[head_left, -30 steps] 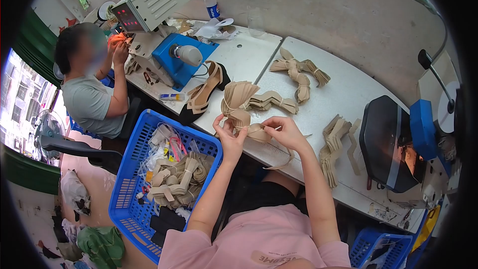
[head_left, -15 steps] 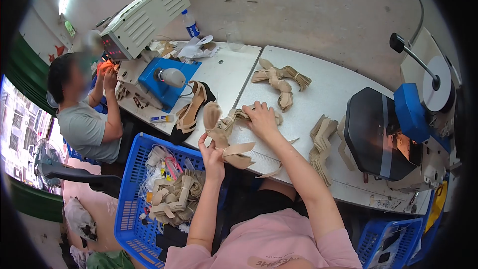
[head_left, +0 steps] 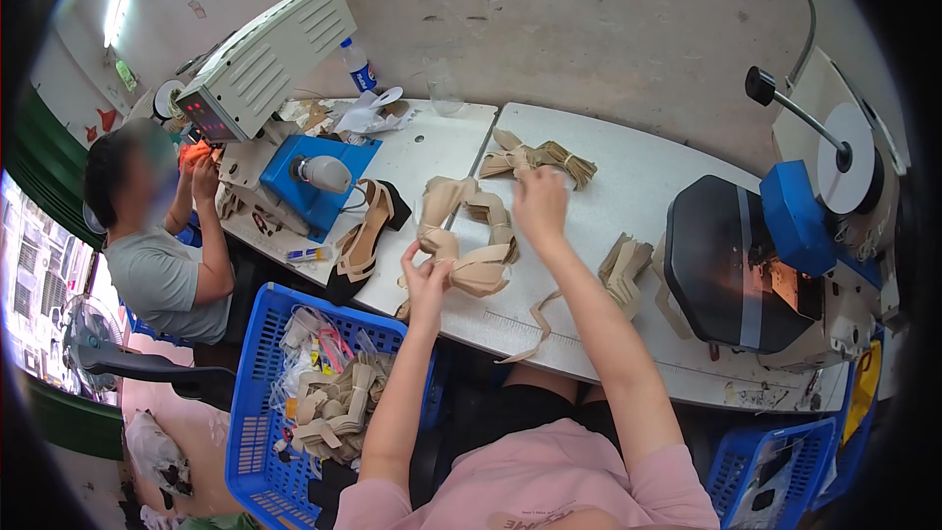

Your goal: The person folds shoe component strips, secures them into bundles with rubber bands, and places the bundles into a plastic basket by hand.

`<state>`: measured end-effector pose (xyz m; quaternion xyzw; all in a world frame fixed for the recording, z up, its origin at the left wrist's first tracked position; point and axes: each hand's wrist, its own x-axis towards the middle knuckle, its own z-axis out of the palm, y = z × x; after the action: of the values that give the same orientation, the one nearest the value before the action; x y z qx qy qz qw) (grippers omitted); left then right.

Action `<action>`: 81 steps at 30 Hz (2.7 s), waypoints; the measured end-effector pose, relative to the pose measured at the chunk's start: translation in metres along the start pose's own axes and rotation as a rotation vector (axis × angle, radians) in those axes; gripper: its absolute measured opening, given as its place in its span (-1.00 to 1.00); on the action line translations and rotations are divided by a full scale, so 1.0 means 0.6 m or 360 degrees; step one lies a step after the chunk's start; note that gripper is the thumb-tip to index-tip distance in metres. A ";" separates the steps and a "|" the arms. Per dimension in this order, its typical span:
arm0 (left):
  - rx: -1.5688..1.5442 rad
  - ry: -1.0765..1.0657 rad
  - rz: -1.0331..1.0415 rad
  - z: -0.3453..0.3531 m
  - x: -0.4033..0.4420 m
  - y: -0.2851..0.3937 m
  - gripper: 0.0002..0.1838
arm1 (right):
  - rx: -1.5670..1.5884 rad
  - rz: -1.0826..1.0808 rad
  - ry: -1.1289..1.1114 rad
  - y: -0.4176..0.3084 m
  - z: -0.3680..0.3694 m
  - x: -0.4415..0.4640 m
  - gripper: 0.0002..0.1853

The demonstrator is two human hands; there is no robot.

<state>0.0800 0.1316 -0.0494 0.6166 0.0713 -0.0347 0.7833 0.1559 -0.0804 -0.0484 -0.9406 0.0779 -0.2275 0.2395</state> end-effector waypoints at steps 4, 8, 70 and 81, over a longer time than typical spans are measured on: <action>0.0364 0.0064 0.0055 0.005 0.045 -0.066 -0.29 | 0.0006 0.0622 -0.0029 0.039 -0.004 0.003 -0.43; 0.0172 0.0062 0.0310 -0.004 0.066 -0.101 -0.32 | 0.0212 0.0540 -0.0286 0.069 0.010 0.006 -0.39; 0.0068 0.0605 0.0388 -0.503 -0.493 0.015 -0.36 | 0.1457 -0.1744 -0.1783 -0.453 0.000 -0.458 -0.78; -0.0670 0.0324 0.0099 -0.606 -0.518 -0.010 -0.39 | 0.0594 -0.1280 -0.1425 -0.575 0.166 -0.511 -0.32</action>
<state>-0.2528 0.4726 -0.0906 0.4417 0.1366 0.0675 0.8841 -0.0557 0.3404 -0.0785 -0.8428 -0.4306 0.1063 0.3049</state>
